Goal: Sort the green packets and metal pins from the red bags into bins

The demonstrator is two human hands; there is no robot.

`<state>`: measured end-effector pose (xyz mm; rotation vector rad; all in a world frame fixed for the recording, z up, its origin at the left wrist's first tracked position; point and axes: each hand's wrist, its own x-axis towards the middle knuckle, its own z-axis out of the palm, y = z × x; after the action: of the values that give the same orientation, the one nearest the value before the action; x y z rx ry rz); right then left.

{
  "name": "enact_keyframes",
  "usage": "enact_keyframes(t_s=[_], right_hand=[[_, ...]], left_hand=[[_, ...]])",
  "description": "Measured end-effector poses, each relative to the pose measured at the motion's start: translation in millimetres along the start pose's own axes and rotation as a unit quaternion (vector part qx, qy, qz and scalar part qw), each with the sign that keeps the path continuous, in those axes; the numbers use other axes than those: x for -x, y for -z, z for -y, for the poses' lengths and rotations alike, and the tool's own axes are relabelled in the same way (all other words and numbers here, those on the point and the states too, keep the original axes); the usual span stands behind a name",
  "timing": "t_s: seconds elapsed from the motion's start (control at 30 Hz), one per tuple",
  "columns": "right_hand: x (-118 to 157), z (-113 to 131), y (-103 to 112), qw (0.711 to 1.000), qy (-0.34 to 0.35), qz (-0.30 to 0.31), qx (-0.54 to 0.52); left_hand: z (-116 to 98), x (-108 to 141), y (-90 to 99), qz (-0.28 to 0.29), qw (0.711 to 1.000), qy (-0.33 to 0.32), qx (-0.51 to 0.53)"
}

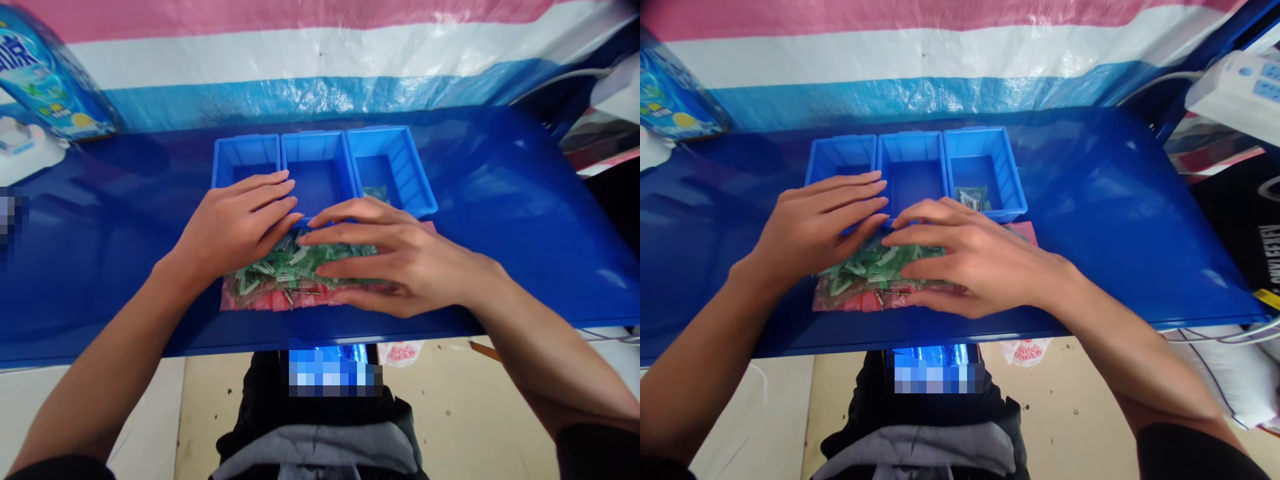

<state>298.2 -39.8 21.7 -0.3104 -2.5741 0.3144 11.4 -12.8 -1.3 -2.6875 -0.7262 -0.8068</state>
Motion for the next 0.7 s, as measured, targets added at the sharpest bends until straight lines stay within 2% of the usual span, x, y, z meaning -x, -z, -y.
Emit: enact_keyframes(t_s=[0.27,0.37,0.5,0.57,0.7], right_hand=[[-1.3,3.4,-0.9,1.000,-0.008,0.022,0.007],[-1.8,1.7,-1.0,1.000,-0.002,0.007,0.023],[1.0,1.4,-0.5,0.997,-0.013,-0.076,0.003],[3.2,2.9,1.2,0.989,-0.069,-0.129,-0.012],[5.3,5.3,5.4,0.955,-0.194,-0.219,-0.038]], left_hand=[[-3.6,-2.6,1.7,-0.035,0.999,0.017,0.004],[-5.5,-4.0,2.0,-0.055,0.998,0.013,-0.007],[-7.0,-5.6,4.9,-0.088,0.995,0.023,-0.048],[-7.1,-6.9,5.9,-0.104,0.992,0.026,-0.064],[-8.1,-9.3,5.0,-0.148,0.987,0.005,-0.065]])
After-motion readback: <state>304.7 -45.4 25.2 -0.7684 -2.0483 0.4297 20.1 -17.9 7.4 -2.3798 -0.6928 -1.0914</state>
